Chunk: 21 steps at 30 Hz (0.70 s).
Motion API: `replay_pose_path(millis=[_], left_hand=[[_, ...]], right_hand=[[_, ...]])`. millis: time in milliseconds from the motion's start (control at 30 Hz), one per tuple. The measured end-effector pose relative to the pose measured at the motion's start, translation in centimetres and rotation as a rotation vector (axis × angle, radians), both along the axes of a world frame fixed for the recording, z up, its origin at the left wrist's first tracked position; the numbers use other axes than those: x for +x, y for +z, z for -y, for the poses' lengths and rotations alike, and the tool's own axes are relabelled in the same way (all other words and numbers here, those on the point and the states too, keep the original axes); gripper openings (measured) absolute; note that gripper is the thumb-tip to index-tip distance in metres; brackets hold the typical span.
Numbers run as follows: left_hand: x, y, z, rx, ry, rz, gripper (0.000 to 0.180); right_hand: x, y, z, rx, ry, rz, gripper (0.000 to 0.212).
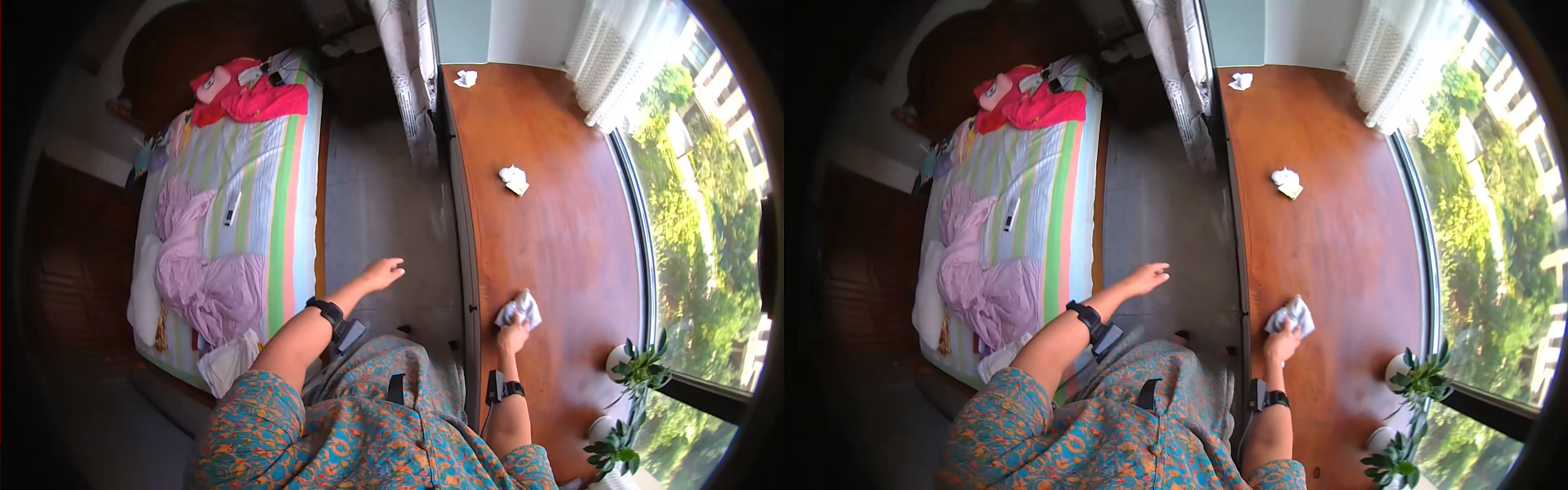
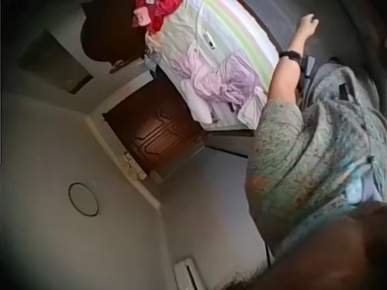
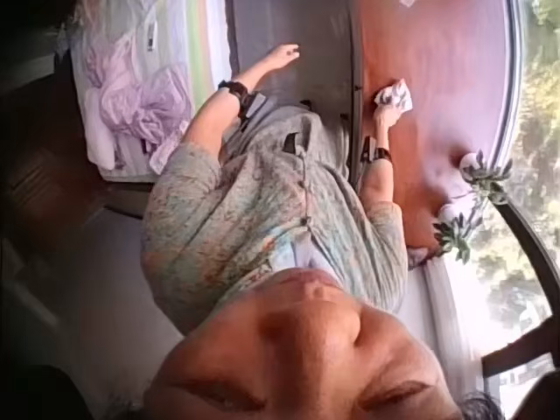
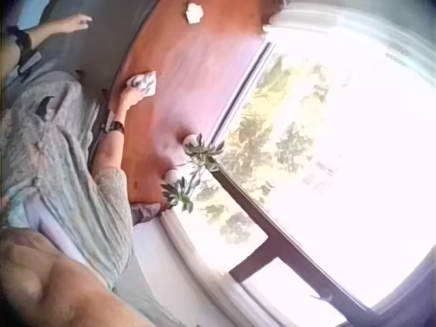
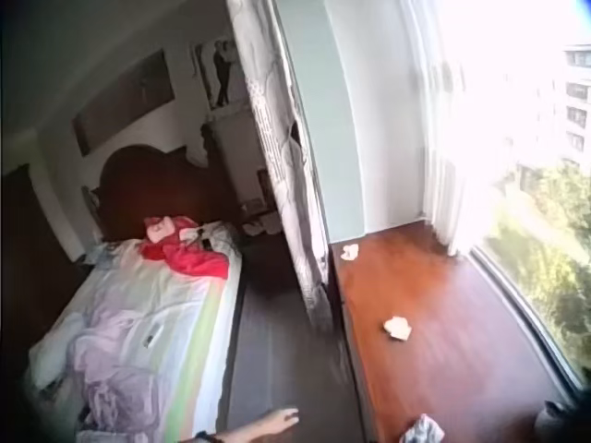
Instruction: Cleaning a bedroom by picking up debris and folding a pink duvet.
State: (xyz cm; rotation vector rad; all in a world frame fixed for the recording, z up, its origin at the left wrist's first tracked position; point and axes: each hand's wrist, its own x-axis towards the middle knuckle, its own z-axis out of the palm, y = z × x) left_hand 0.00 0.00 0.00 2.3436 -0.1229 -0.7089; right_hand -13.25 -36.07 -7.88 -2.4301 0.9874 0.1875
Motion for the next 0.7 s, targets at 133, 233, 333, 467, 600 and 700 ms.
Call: replay_pose_path(millis=[133, 233, 333, 467, 600, 700], left_hand=[[-2.4, -0.5, -5.2, -0.037, 0.109, 0.017, 0.045], [0.4, -0.2, -8.4, -0.107, 0.151, 0.058, 0.046], [1.3, 0.0, -12.3, -0.118, 0.192, -0.033, 0.047], [2.9, 0.3, -19.2, -0.164, 0.370, -0.084, 0.047], [6.2, 2.8, -24.6, -0.159, 0.451, -0.079, 0.047], [7.7, 2.2, -29.6, -0.178, 0.521, -0.054, 0.046]], right_hand=[[1.5, 0.9, -1.6, 0.308, 0.242, 0.082, 0.049], [6.0, 0.2, -2.1, 0.550, 0.174, 0.167, 0.048], [8.7, 2.1, -4.1, 0.747, 0.098, 0.208, 0.047], [13.0, 8.6, -9.9, 0.948, 0.015, 0.105, 0.045], [16.4, 8.2, -12.8, 1.000, 0.022, 0.150, 0.045], [19.1, 8.9, -15.9, 1.024, 0.033, 0.180, 0.042]])
